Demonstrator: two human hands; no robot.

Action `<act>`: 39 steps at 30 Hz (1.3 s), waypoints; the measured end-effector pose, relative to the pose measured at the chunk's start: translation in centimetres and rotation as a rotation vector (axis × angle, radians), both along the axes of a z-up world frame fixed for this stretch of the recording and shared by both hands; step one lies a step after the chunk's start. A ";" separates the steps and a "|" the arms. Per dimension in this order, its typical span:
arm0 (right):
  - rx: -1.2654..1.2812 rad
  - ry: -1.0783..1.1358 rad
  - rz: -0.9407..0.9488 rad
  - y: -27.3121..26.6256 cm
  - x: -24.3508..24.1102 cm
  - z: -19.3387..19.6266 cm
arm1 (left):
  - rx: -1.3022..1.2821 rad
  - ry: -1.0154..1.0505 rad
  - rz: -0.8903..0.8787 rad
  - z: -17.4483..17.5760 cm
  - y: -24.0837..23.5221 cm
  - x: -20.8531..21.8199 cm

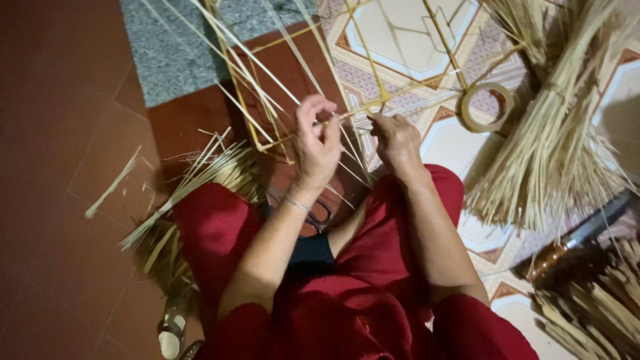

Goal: The person sits cross-legged on a tiled floor and weaves thin bamboo strips into a lattice frame. They interlace strips by hand, occasionally use scissors to trim excess length, and adjust the frame to continue the pattern.

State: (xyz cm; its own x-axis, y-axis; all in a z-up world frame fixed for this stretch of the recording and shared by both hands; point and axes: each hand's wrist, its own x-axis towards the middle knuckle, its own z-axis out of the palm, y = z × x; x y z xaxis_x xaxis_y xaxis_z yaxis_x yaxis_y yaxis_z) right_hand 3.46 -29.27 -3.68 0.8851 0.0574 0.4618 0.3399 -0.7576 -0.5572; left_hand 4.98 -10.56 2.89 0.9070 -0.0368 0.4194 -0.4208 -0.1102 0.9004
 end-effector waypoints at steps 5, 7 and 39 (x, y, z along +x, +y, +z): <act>0.335 0.306 0.021 -0.6 -0.6 -0.8 | 0.482 -0.227 -0.049 -2.6 -2.4 1.8; 0.410 0.446 -0.013 -1.0 -1.0 -1.0 | 0.696 -0.163 -0.071 -3.3 -3.2 2.6; 0.283 0.292 0.078 1.5 -3.9 -3.0 | 0.654 -0.072 -0.181 -1.3 0.7 4.3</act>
